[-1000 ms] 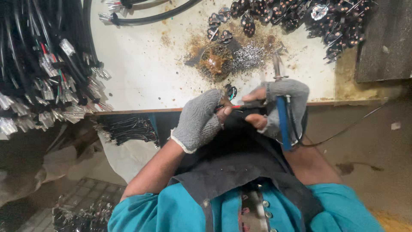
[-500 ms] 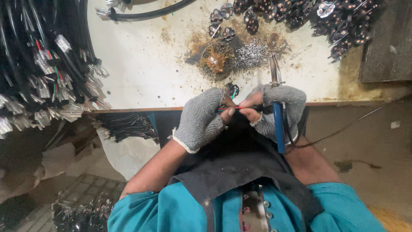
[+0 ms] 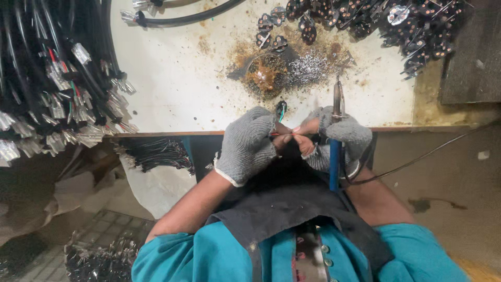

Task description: The person sits at a cluttered workbench and solders electrical wires to connectors. They hold a wire in one gloved hand, apply the soldering iron tip to the exposed conductor, and use pliers to handle and position small connector parts, repeating the process on successive wire assemblies.

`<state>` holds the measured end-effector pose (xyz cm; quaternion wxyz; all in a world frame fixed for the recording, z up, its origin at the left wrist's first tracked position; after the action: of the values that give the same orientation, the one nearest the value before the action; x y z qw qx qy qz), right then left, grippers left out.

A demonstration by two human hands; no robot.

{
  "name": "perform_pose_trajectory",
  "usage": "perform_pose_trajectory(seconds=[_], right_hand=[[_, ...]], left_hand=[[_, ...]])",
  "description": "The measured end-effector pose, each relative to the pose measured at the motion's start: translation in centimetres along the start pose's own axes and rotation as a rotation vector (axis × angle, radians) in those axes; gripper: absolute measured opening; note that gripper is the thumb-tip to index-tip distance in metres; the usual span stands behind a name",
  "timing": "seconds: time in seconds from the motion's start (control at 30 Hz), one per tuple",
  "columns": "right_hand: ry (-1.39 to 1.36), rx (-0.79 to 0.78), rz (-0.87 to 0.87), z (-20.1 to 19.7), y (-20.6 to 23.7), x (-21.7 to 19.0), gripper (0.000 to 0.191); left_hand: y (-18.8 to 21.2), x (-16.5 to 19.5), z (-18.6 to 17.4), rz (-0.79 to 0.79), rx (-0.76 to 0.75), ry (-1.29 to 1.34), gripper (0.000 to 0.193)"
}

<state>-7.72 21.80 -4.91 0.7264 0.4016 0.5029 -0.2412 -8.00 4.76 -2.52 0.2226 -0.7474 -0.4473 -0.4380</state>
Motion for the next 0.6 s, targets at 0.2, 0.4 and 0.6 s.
perform_pose_trajectory(seconds=[0.2, 0.4, 0.6], right_hand=[[0.656, 0.337, -0.314, 1.4, 3.1, -3.4, 0.013], [0.535, 0.487, -0.321, -0.3, 1.3, -3.7, 0.011], [0.728, 0.435, -0.324, 0.3, 0.2, -4.5, 0.006]], left_hand=[[1.5, 2.5, -2.0, 0.148, 0.172, 0.002, 0.019], [0.5, -1.5, -7.8, -0.128, 0.407, -0.048, 0.019], [-1.4, -4.4, -8.0, -0.189, 0.31, 0.023, 0.014]])
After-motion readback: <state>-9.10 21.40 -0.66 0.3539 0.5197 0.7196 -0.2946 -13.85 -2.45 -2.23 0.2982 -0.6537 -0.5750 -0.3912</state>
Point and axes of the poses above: each hand's wrist, its own y-axis away from the middle knuckle, its own z-axis out of the palm, x = y × z, the point moved 6 cm from there along -y, towards the middle knuckle, and after that the axes turned 11 degrees about -x, right-handed, at the moved point
